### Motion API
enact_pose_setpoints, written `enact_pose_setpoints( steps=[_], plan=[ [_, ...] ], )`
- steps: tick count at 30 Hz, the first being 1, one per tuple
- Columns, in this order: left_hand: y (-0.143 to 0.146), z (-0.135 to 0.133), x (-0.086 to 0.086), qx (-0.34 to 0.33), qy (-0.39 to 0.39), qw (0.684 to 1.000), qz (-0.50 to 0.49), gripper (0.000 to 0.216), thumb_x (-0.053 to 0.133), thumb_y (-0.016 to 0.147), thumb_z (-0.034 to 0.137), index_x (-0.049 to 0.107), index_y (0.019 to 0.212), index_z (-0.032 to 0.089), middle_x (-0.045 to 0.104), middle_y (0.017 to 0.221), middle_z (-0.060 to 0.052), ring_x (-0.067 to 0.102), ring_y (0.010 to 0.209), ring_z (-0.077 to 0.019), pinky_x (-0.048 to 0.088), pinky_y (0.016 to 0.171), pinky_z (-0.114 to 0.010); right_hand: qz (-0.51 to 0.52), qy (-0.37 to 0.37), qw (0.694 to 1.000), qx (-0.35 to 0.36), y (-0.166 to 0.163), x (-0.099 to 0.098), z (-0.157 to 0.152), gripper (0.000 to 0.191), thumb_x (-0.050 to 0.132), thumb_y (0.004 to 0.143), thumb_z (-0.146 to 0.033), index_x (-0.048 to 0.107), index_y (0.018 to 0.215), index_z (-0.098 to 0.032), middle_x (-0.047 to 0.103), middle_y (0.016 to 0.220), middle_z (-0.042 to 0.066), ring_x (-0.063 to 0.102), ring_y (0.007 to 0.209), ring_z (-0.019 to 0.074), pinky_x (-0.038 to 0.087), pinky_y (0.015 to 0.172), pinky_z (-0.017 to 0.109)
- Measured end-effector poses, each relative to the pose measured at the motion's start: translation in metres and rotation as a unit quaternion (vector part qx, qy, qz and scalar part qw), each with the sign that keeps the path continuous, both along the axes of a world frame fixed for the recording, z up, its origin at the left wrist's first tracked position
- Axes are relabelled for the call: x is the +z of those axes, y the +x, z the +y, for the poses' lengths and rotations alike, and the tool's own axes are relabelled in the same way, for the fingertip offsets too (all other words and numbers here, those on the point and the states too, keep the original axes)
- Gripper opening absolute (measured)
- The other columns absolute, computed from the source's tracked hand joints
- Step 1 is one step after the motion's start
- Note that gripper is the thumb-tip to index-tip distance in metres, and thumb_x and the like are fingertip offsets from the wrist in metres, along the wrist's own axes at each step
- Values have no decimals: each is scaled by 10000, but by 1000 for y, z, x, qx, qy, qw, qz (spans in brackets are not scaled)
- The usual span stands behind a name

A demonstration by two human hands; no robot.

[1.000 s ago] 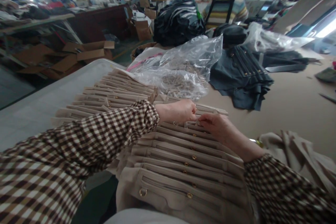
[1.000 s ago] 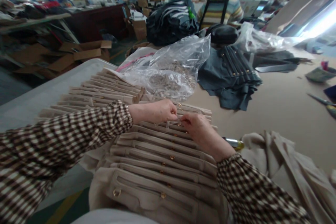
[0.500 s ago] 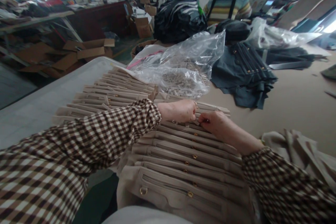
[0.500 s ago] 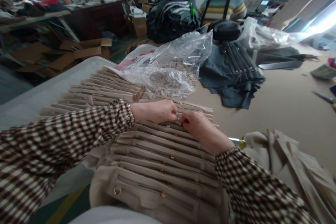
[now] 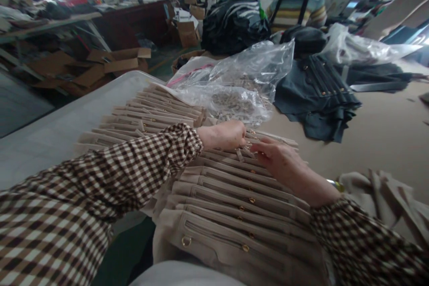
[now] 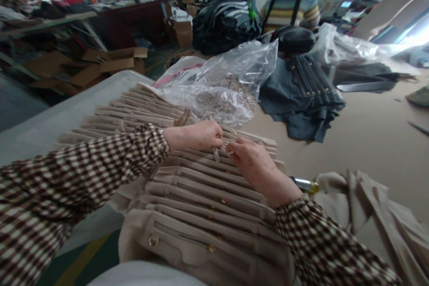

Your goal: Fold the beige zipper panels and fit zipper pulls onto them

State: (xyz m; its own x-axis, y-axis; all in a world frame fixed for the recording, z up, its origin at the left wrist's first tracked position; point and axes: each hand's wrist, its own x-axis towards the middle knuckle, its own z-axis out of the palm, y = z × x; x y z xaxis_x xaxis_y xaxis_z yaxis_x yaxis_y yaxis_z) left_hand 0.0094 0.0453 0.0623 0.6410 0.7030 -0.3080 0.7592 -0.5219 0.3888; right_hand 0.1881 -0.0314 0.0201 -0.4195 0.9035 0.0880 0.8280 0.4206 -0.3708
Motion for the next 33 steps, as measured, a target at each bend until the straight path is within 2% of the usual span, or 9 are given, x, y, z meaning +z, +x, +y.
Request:
enact_pose_setpoints(
  steps=[4,8,11,13,15,17,19,24,33],
  plan=[
    [-13,9,1,35,-9,999,-26,202,537,715,166,725,729,93,580,565,2,438,541,-100,297,525,-238,3,33,982,186,-12,-6,9,344,475,870,-61,696,1082,-220,630,929,55,558,820,161,418,740,263],
    [-25,11,0,47,-23,997,-59,187,538,715,185,699,676,99,525,522,19,423,526,-95,269,509,-244,-36,52,974,216,-25,-9,22,229,501,894,-82,705,933,-179,634,890,63,546,828,170,421,793,295],
    [-31,7,4,58,-33,992,-111,181,554,727,219,664,627,117,464,500,35,396,510,-87,255,498,-245,0,80,982,169,-23,-1,23,221,485,943,-164,692,868,-176,635,896,71,548,824,164,416,772,284],
    [-31,2,8,78,-47,986,-143,191,558,740,247,669,646,122,432,498,44,375,495,-81,253,489,-241,46,73,993,77,-15,9,18,244,463,971,-238,670,858,-172,639,892,68,544,769,143,402,706,259],
    [-28,-6,14,92,-75,979,-166,216,560,754,282,704,729,123,425,506,50,364,480,-80,257,480,-237,79,5,997,-23,-4,18,12,299,452,978,-334,641,809,-176,627,759,35,516,632,115,363,605,242],
    [-21,-15,19,72,-104,975,-184,257,560,764,309,728,819,122,458,536,45,383,489,-83,274,482,-231,105,-86,988,-67,5,23,5,337,449,957,-400,627,766,-186,550,583,-14,454,510,97,313,532,238],
    [-11,-23,22,33,-118,974,-188,271,554,770,302,732,853,115,494,569,35,409,518,-85,292,498,-226,126,-147,979,-68,11,25,0,352,451,926,-419,615,719,-186,481,508,-33,416,474,92,287,504,238],
    [8,-31,16,-19,-119,978,-173,191,517,766,208,673,703,117,442,525,50,374,503,-73,261,492,-225,171,-208,962,-49,19,18,-8,331,440,876,-425,560,676,-190,457,532,-30,400,497,99,298,486,233],
    [30,-31,-10,-29,-97,992,-73,171,570,766,204,716,746,118,539,531,15,472,528,-101,320,516,-235,125,-178,972,-91,44,-13,-19,230,522,756,-307,713,758,-178,606,634,2,481,584,124,359,560,243]
  ],
)
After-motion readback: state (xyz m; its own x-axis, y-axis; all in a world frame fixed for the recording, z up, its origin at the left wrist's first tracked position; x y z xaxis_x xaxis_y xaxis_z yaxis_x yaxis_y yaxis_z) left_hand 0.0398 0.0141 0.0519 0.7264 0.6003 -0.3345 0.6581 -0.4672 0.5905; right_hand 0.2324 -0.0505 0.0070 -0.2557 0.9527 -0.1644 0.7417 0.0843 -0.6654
